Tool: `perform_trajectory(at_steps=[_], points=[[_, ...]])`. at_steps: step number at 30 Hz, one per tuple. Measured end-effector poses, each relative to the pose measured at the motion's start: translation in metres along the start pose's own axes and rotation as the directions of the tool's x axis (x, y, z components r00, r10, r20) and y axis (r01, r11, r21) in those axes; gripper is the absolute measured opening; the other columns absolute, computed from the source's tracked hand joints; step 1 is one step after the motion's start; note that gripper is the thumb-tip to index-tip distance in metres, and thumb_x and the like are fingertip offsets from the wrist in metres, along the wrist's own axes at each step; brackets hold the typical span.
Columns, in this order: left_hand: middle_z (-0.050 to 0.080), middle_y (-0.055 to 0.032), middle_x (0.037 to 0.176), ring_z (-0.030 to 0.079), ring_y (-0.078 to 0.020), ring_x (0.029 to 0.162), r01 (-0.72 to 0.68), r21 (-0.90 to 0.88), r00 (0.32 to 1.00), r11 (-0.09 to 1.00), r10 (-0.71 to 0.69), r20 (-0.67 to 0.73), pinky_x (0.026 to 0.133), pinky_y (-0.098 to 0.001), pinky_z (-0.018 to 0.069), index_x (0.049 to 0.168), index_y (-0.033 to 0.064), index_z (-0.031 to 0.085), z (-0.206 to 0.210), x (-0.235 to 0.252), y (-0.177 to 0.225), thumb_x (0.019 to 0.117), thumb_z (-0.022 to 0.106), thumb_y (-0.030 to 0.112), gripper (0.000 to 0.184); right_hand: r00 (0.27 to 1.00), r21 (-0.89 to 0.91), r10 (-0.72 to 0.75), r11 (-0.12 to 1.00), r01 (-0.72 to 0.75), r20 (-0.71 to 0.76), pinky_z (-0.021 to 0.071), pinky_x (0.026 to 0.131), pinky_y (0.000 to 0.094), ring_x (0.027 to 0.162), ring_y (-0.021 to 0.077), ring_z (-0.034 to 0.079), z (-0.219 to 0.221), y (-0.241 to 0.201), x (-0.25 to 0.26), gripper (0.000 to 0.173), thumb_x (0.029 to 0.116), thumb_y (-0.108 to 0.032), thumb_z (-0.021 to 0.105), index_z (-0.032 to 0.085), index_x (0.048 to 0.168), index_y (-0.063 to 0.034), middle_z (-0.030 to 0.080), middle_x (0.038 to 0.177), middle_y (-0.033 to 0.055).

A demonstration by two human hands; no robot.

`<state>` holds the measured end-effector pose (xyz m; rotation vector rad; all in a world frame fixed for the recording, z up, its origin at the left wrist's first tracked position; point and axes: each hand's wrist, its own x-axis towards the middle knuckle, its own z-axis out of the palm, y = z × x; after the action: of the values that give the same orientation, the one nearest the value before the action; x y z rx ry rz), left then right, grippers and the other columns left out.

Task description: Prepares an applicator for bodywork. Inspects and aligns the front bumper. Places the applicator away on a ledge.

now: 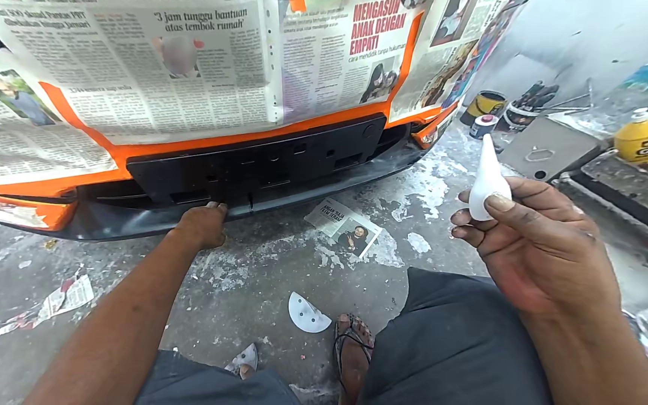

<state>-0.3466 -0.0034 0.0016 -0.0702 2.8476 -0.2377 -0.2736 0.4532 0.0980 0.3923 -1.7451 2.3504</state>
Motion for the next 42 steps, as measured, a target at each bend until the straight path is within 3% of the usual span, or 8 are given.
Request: perform_trajectory(at_steps=[9, 16, 33, 42], points=[[0.053, -0.0202, 0.146, 0.065, -0.0435, 0.112, 0.034, -0.038, 0.999, 0.999, -0.034, -0.010, 0.090, -0.0642, 0.0536, 0.149, 0.0061, 0.048, -0.0009, -0.0063, -0.0023, 0.0843, 0.079, 0.028, 0.076, 1.000, -0.010, 0.005, 1.000, -0.005, -0.008, 0.0642, 0.070, 0.0321, 0.082, 0.0185, 0.072, 0.0013, -0.0003, 0.0001, 0.020, 0.1024, -0.006, 0.053, 0.065, 0.119, -0.0076, 0.069, 0.110, 0.0120], [0.054, -0.0194, 0.145, 0.066, -0.0414, 0.111, 0.017, -0.027, 1.000, 0.999, -0.017, -0.020, 0.090, -0.0611, 0.0547, 0.148, 0.0058, 0.049, 0.0012, -0.0068, -0.0034, 0.0842, 0.079, 0.027, 0.074, 1.000, -0.014, 0.001, 1.000, -0.002, -0.018, 0.0644, 0.070, 0.0327, 0.082, 0.0187, 0.072, 0.0008, -0.0009, -0.0004, 0.020, 0.1016, -0.007, 0.053, 0.065, 0.118, -0.0079, 0.070, 0.109, 0.0119], [0.055, -0.0189, 0.143, 0.064, -0.0385, 0.118, -0.018, 0.026, 1.000, 1.000, 0.017, 0.020, 0.094, -0.0582, 0.0537, 0.148, 0.0038, 0.048, -0.0044, -0.0033, -0.0043, 0.0816, 0.081, 0.031, 0.079, 0.999, -0.016, 0.010, 1.000, -0.011, -0.036, 0.0645, 0.070, 0.0322, 0.082, 0.0186, 0.073, 0.0028, -0.0004, -0.0010, 0.020, 0.1013, -0.007, 0.053, 0.065, 0.118, -0.0089, 0.070, 0.111, 0.0115], [0.056, -0.0200, 0.141, 0.063, -0.0414, 0.117, -0.022, -0.007, 0.999, 1.000, 0.022, 0.023, 0.094, -0.0621, 0.0524, 0.147, 0.0048, 0.050, -0.0067, -0.0021, -0.0058, 0.0811, 0.082, 0.032, 0.078, 1.000, -0.030, 0.008, 0.999, -0.009, -0.016, 0.0639, 0.071, 0.0318, 0.083, 0.0177, 0.072, 0.0014, 0.0007, -0.0003, 0.021, 0.1017, -0.007, 0.052, 0.065, 0.118, -0.0093, 0.069, 0.112, 0.0106]])
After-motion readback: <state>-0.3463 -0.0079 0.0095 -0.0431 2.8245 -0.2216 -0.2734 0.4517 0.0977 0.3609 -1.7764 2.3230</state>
